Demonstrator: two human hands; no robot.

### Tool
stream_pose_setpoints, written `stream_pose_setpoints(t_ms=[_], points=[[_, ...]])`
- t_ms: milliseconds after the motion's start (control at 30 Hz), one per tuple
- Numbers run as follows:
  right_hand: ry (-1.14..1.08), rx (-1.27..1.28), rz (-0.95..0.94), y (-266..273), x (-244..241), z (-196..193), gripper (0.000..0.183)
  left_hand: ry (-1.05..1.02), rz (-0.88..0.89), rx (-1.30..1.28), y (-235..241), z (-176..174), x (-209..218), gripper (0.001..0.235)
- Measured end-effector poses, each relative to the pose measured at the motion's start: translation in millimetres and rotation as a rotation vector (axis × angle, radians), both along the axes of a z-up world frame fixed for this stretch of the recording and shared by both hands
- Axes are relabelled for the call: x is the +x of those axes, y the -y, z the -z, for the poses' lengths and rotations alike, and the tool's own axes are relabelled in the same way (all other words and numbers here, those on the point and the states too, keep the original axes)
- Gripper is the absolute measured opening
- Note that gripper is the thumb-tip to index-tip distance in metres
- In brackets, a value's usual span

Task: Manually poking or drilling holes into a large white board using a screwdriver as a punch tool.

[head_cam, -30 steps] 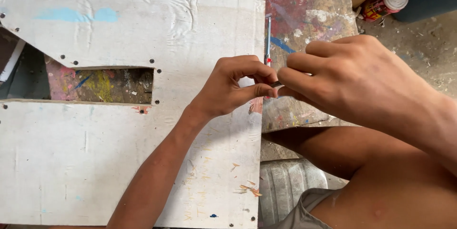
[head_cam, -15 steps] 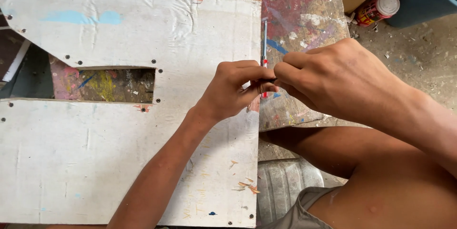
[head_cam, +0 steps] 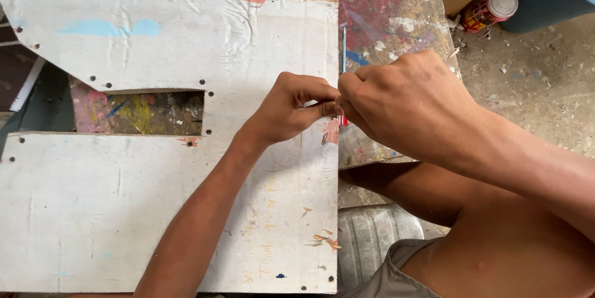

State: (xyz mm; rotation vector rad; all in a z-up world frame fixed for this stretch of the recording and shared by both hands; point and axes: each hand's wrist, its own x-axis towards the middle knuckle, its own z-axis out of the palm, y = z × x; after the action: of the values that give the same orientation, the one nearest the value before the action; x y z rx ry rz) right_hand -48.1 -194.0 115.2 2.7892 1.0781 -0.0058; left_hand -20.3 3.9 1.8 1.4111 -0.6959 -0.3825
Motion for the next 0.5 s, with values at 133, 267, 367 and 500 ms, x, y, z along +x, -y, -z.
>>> stream_pose_setpoints(t_ms=[133,267,367,500], points=[[-0.077,-0.107,0.111,-3,4,-2,0.044,-0.076,0.048,0.011,3,6,11,0.013],[-0.105,-0.012,0.188,4,4,-1,0.042,-0.082,0.194,0.033,5,3,26,0.015],[-0.089,-0.028,0.251,12,2,4,0.042,-0.131,0.293,-0.019,15,15,35,0.016],[-0.114,-0.006,0.407,12,-6,5,0.043,-0.148,0.341,-0.093,16,20,34,0.019]])
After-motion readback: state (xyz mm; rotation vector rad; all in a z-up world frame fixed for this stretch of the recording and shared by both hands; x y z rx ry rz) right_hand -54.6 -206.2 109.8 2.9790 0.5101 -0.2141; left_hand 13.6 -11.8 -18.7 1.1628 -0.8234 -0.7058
